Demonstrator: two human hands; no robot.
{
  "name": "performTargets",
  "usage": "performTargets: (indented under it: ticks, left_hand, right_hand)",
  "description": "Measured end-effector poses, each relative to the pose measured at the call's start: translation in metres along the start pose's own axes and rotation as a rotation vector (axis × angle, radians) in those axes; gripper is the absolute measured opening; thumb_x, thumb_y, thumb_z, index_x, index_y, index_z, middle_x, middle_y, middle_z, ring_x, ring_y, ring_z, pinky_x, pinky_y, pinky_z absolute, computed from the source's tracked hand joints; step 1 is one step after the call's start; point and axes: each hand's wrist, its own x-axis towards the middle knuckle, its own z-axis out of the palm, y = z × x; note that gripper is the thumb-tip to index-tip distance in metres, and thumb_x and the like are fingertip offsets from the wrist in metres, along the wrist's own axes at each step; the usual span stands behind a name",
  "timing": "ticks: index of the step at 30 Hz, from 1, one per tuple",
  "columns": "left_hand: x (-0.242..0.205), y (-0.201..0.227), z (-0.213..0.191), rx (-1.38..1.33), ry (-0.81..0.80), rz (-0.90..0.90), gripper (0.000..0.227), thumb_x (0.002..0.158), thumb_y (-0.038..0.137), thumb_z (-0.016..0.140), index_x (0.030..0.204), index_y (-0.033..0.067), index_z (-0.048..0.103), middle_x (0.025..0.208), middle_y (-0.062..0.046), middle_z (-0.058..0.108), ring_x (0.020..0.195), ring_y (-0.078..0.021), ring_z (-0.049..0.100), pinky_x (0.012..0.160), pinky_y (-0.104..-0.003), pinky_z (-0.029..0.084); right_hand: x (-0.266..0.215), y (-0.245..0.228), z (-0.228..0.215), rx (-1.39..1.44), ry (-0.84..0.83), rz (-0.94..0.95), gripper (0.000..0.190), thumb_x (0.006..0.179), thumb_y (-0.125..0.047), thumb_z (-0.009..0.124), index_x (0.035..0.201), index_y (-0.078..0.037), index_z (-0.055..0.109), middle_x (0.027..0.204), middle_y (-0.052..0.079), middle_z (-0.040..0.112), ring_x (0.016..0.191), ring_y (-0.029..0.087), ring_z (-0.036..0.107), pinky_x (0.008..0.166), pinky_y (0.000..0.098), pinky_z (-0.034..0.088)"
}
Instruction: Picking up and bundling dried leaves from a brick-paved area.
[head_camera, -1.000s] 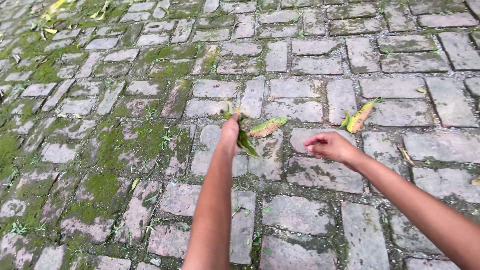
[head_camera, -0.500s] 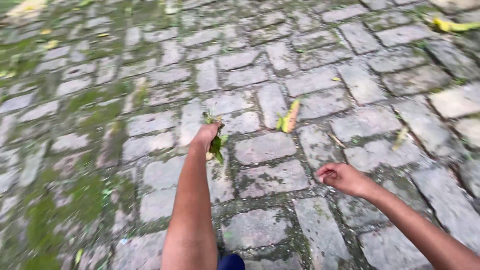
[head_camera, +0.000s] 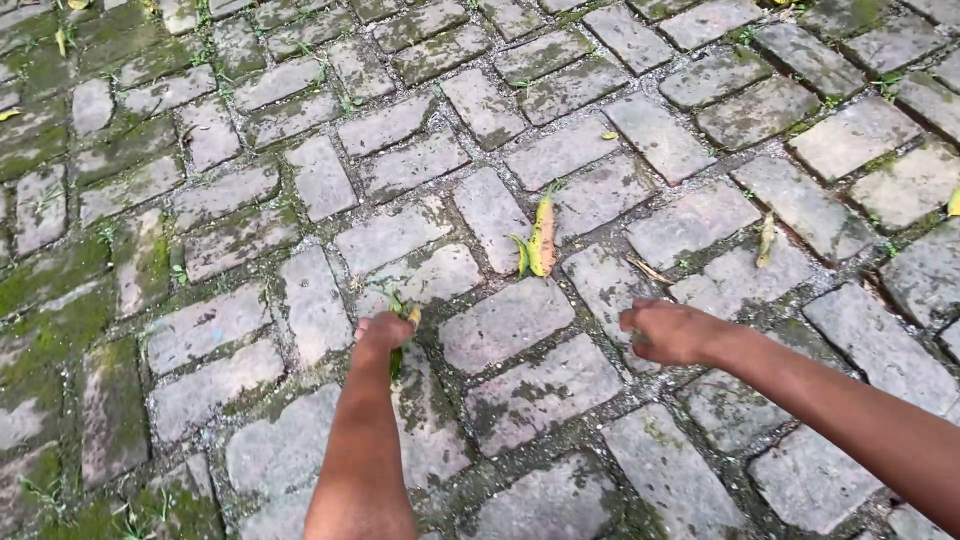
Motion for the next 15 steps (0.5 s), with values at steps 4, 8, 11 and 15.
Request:
performTargets:
  ticks: [4,8,11,15]
  left_hand:
    - [0.061,-0.022,0.055,-0.077,0.194,0.006,0.075,0.093,0.026,0.07,0.153,0.001,0.032,0.162,-0.022,0.017,0.141,-0.043,0.024,0.11,-0.053,0.038]
    - [-0.024,-0.012,0.036,-0.048,0.302,0.096,0.074,0.086,0.027,0.075,0.147,0.0056,0.039,0.154,-0.016,0.031,0.142,-0.0364,0.034,0.11,-0.047,0.044]
    - [-0.048,-0.006,0.021,-0.128,0.336,0.086,0.079,0.081,0.029,0.081,0.142,0.0034,0.038,0.148,-0.016,0.036,0.138,-0.0352,0.038,0.111,-0.046,0.043]
    - [-0.029,0.009,0.016,-0.489,0.349,0.191,0.067,0.084,0.023,0.078,0.133,-0.0026,0.04,0.133,-0.021,0.047,0.121,-0.0362,0.054,0.103,-0.045,0.05]
  right_hand:
    - [0.069,-0.039,-0.022,0.007,0.022,0.036,0.044,0.091,-0.029,0.067,0.131,-0.012,0.061,0.142,0.012,0.059,0.133,0.029,0.058,0.117,0.0379,0.045]
    - [0.125,-0.066,-0.023,0.065,0.066,0.156,0.062,0.092,-0.031,0.066,0.149,-0.019,0.044,0.158,0.019,0.034,0.142,0.037,0.046,0.12,0.0405,0.038]
    - [0.144,-0.086,-0.024,0.078,0.031,0.231,0.076,0.093,-0.028,0.065,0.159,-0.023,0.029,0.165,0.026,0.015,0.146,0.041,0.038,0.123,0.0417,0.033]
    - [0.159,-0.103,-0.023,0.098,-0.092,0.33,0.082,0.095,-0.025,0.063,0.163,-0.038,0.019,0.169,0.027,-0.009,0.153,0.045,0.024,0.127,0.0451,0.027]
